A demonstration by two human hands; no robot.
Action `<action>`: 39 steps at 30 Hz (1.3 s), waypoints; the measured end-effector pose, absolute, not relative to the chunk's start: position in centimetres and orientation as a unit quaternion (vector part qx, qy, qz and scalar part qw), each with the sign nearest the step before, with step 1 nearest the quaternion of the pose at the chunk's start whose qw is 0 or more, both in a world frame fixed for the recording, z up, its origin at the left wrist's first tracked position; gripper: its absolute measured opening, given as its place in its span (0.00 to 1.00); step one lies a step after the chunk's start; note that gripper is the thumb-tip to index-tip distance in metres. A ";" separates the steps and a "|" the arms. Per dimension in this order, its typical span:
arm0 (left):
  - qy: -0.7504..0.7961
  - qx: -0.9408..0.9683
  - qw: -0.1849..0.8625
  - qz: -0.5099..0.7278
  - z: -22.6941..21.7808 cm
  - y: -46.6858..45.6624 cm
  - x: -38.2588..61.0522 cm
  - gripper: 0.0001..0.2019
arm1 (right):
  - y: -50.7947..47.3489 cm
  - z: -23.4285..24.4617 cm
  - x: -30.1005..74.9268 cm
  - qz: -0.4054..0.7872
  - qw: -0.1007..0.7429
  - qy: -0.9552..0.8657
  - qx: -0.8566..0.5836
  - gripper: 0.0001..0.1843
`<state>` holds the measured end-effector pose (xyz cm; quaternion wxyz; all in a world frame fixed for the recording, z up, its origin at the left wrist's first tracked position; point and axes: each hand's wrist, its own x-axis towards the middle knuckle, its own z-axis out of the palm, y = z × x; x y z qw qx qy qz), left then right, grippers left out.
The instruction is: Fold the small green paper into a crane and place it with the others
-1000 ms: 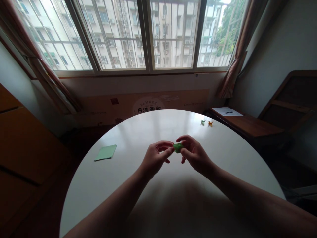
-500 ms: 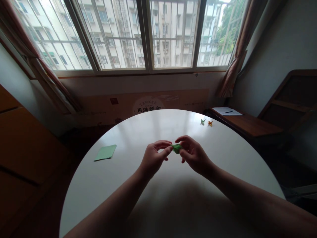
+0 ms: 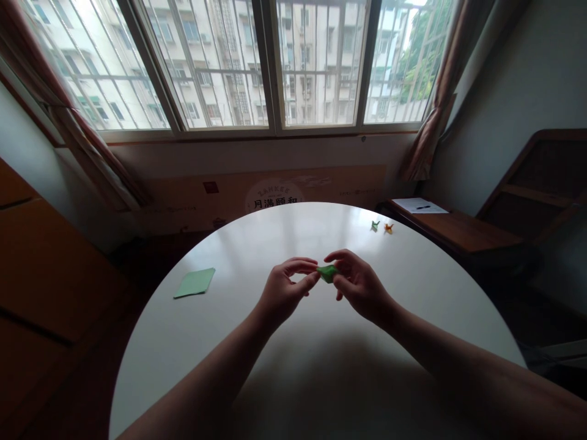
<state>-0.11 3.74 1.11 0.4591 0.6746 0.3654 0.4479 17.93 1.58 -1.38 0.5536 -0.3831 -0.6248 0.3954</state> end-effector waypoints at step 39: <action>0.387 0.624 0.524 0.431 0.8 3.5 0.3 0.24 | 1.6 -1.3 17.9 0.403 0.562 -0.620 -0.371 0.11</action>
